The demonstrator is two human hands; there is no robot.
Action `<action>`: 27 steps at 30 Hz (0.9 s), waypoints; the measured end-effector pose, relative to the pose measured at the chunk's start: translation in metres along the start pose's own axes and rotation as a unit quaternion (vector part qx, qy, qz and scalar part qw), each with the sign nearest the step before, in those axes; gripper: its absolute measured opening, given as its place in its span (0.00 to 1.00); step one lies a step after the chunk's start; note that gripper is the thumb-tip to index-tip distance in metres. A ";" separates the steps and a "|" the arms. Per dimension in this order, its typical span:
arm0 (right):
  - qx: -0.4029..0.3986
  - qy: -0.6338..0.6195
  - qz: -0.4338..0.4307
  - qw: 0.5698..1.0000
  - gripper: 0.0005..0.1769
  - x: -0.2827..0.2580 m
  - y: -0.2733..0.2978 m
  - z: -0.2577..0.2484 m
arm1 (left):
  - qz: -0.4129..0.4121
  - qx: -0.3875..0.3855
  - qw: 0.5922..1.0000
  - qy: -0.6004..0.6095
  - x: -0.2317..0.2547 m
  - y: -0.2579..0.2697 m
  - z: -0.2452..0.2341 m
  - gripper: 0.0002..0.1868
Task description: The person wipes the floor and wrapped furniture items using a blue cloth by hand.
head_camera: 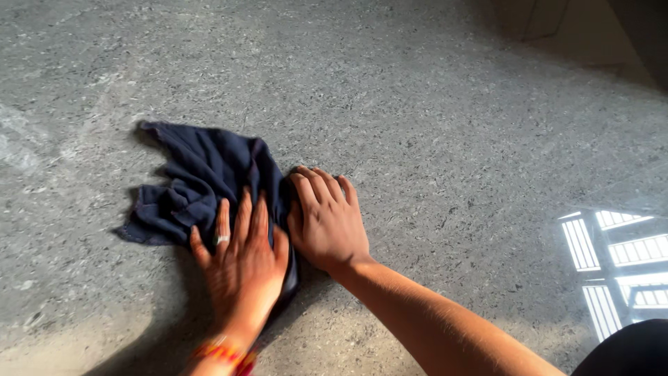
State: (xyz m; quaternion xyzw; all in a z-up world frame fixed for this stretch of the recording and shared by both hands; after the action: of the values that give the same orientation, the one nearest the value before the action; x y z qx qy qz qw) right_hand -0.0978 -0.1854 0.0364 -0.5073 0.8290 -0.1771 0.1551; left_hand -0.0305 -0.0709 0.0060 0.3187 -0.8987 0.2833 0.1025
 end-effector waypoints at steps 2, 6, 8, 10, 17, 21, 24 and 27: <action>0.003 0.003 0.007 1.000 0.29 -0.001 0.001 0.000 | 0.082 -0.058 0.994 0.037 -0.010 0.010 -0.012 0.30; -0.003 0.006 0.011 1.000 0.27 -0.001 0.001 0.001 | 0.250 -0.149 0.953 0.088 -0.049 0.004 -0.030 0.29; -0.011 0.004 0.010 1.000 0.29 -0.001 0.000 0.001 | 0.259 -0.153 0.951 0.077 -0.074 -0.015 -0.035 0.29; -0.015 -0.001 0.013 1.000 0.29 0.001 0.000 0.001 | 0.219 -0.134 0.964 0.065 -0.088 -0.033 -0.029 0.29; -0.020 0.003 0.018 1.000 0.27 0.001 -0.001 0.002 | -0.086 0.077 0.991 -0.069 -0.069 -0.059 0.005 0.25; -0.019 -0.009 0.017 1.000 0.27 -0.001 -0.001 -0.002 | -0.084 0.068 0.993 -0.056 -0.022 -0.040 0.012 0.25; -0.007 -0.008 0.015 1.000 0.28 -0.001 -0.004 -0.005 | -0.005 0.037 0.999 0.001 -0.002 -0.015 -0.002 0.28; -0.004 -0.003 0.013 1.000 0.30 -0.002 -0.002 -0.004 | 0.077 -0.010 0.996 0.032 -0.012 -0.001 -0.017 0.28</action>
State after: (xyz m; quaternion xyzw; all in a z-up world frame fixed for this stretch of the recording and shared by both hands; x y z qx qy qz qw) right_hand -0.0971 -0.1842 0.0410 -0.4975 0.8357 -0.1701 0.1584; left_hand -0.0210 -0.0560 0.0157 0.2386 -0.9197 0.2911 0.1120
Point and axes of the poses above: each hand's wrist, its own y-axis away from the middle knuckle, its own z-axis out of the palm, x = y × z, the point moved 5 cm from there along -y, towards the middle knuckle, and after that the axes turned 13 degrees about y, right-handed, at the moved point
